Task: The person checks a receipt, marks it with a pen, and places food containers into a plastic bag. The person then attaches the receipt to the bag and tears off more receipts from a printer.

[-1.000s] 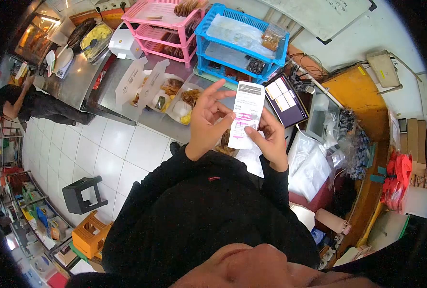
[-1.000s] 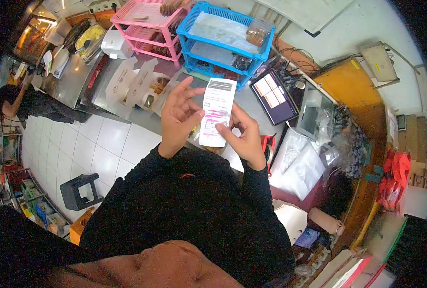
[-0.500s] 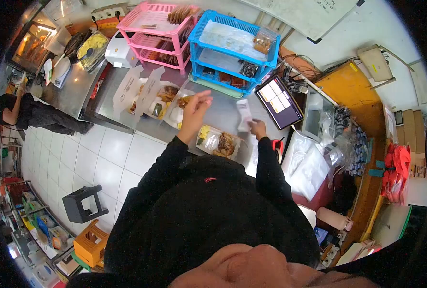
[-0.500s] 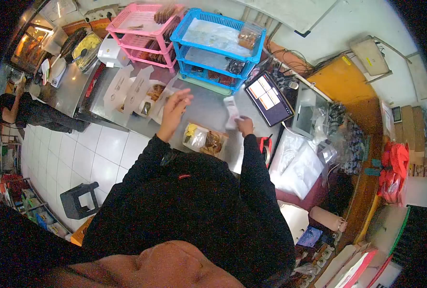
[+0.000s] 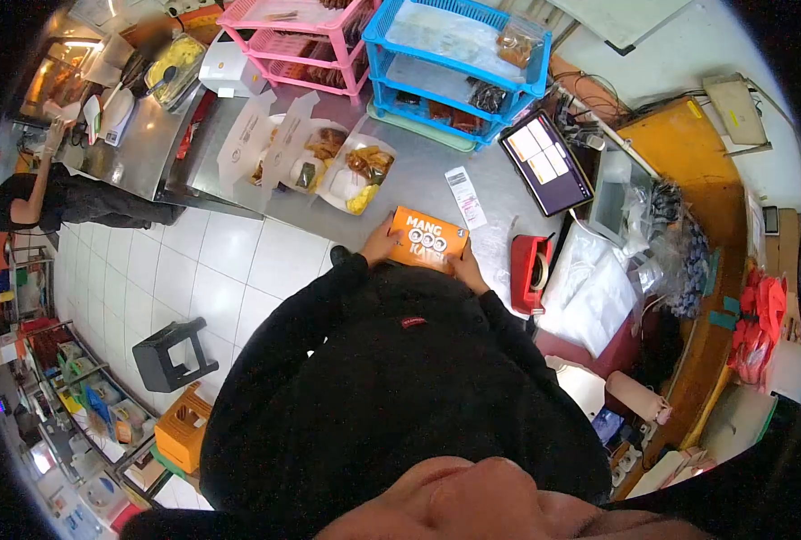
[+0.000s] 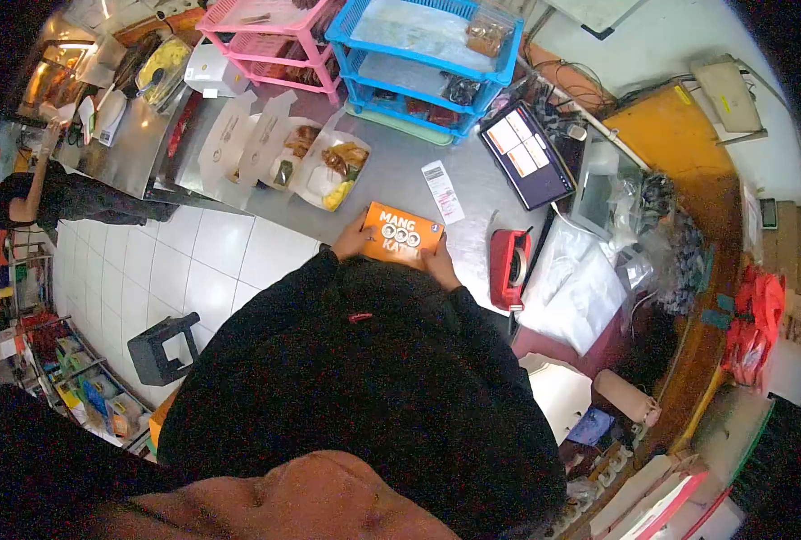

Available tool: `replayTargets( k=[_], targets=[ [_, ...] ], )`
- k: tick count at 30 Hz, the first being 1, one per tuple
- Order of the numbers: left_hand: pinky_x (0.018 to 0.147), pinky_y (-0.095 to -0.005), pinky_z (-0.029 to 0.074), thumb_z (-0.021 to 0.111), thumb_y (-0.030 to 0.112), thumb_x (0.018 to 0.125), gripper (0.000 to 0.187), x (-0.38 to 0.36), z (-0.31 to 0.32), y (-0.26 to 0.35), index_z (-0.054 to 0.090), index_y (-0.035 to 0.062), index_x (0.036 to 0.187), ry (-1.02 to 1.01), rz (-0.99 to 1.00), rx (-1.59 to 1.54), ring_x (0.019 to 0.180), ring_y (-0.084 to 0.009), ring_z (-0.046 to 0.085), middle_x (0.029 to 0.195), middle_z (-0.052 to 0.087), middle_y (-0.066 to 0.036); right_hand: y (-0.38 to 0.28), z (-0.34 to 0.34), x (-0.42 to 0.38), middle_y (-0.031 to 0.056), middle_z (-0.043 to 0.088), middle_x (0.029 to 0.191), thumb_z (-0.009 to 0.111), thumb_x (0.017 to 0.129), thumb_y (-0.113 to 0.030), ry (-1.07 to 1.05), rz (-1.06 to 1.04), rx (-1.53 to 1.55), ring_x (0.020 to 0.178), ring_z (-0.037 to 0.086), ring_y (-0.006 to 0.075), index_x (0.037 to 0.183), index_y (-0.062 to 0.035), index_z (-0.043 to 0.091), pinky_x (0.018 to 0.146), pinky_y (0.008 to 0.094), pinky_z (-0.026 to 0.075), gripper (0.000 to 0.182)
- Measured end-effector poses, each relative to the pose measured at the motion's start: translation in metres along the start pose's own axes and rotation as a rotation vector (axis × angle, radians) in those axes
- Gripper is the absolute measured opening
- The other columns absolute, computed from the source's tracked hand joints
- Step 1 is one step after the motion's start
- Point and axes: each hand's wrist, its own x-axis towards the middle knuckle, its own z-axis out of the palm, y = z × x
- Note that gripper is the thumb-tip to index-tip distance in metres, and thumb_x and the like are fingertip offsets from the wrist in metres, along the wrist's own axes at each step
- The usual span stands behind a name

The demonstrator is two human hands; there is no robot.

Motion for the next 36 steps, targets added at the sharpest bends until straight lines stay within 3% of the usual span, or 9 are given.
replayTargets(
  k=[2,5,9,12,15,22,26,29,36],
  targets=[
    [0.087,-0.0316,0.043,0.055,0.014,0.086,0.047,0.000,0.007,0.001,0.042,-0.0072,0.126,0.107,0.168,-0.056,0.104,-0.0244,0.056,0.114,0.058,-0.017,-0.005,0.002,0.001,0.0132,0.048,0.124,0.056,0.081,-0.008,0.062,-0.084,0.042,0.113,0.046,0.0179,0.136,0.0014,0.029,0.096,0.0295,0.035,0.062],
    [0.083,-0.0294,0.046,0.056,0.022,0.088,0.045,-0.010,-0.004,0.055,0.047,-0.0088,0.120,-0.059,-0.025,-0.307,0.094,-0.0200,0.059,0.105,0.061,-0.014,-0.048,-0.018,0.002,0.0074,0.056,0.113,0.051,0.081,-0.004,-0.015,-0.042,0.280,0.099,0.053,0.0140,0.133,-0.0023,0.037,0.087,0.0255,0.042,0.054],
    [0.072,-0.0287,0.048,0.055,0.044,0.085,0.054,0.006,-0.028,0.067,0.057,-0.0038,0.109,0.047,-0.343,-0.188,0.086,-0.0159,0.060,0.093,0.062,-0.011,-0.100,-0.049,0.002,0.0102,0.063,0.087,0.053,0.084,-0.049,-0.037,0.278,0.151,0.072,0.060,0.0148,0.106,0.0044,0.058,0.059,0.0269,0.047,0.058],
    [0.059,-0.0286,0.046,0.048,0.063,0.081,0.067,0.005,-0.044,0.078,0.060,0.0018,0.107,0.084,-0.447,-0.068,0.075,-0.0138,0.058,0.087,0.063,-0.008,-0.103,-0.077,0.027,0.0104,0.063,0.072,0.052,0.083,-0.054,-0.047,0.422,-0.166,0.066,0.061,0.0164,0.095,0.0029,0.062,0.059,0.0270,0.047,0.059],
    [0.069,-0.0325,0.045,0.029,0.073,0.080,0.080,0.003,-0.053,0.062,0.047,0.0099,0.126,0.065,-0.361,-0.101,0.082,-0.0175,0.054,0.096,0.061,-0.009,-0.067,-0.096,0.084,0.0167,0.064,0.071,0.063,0.073,-0.051,0.096,0.076,-0.420,0.069,0.064,0.0245,0.088,0.0011,0.064,0.063,0.0338,0.048,0.054],
    [0.068,-0.0298,0.042,0.036,0.066,0.084,0.070,-0.028,-0.047,0.060,0.051,0.0097,0.122,0.162,-0.367,-0.220,0.076,-0.0155,0.051,0.100,0.058,-0.009,-0.038,-0.068,0.119,0.0160,0.064,0.074,0.075,0.060,-0.031,0.303,-0.257,-0.980,0.067,0.063,0.0264,0.080,-0.0015,0.065,0.064,0.0368,0.049,0.037],
    [0.066,-0.0283,0.042,0.036,0.060,0.087,0.061,-0.044,-0.059,0.047,0.052,0.0109,0.120,0.252,-0.333,-0.258,0.076,-0.0146,0.052,0.098,0.058,-0.007,-0.054,-0.079,0.118,0.0142,0.065,0.076,0.074,0.066,-0.025,0.123,-0.152,-0.706,0.066,0.063,0.0240,0.088,-0.0026,0.066,0.063,0.0335,0.049,0.032],
    [0.065,-0.0278,0.042,0.036,0.057,0.089,0.057,-0.050,-0.065,0.049,0.052,0.0111,0.119,0.276,-0.336,-0.263,0.076,-0.0139,0.052,0.097,0.058,-0.005,-0.135,-0.086,0.085,0.0038,0.065,0.089,0.060,0.082,-0.003,0.006,-0.149,0.135,0.076,0.059,0.0091,0.097,0.0032,0.062,0.066,0.0249,0.047,0.016],
    [0.065,-0.0268,0.043,0.039,0.051,0.091,0.050,-0.039,-0.057,0.058,0.053,0.0101,0.118,0.291,-0.239,-0.209,0.076,-0.0133,0.055,0.096,0.059,-0.005,-0.288,-0.083,-0.037,0.0063,0.065,0.095,0.057,0.087,-0.006,-0.048,-0.308,0.459,0.082,0.059,0.0081,0.107,0.0044,0.057,0.073,0.0219,0.046,0.023]
  ],
)
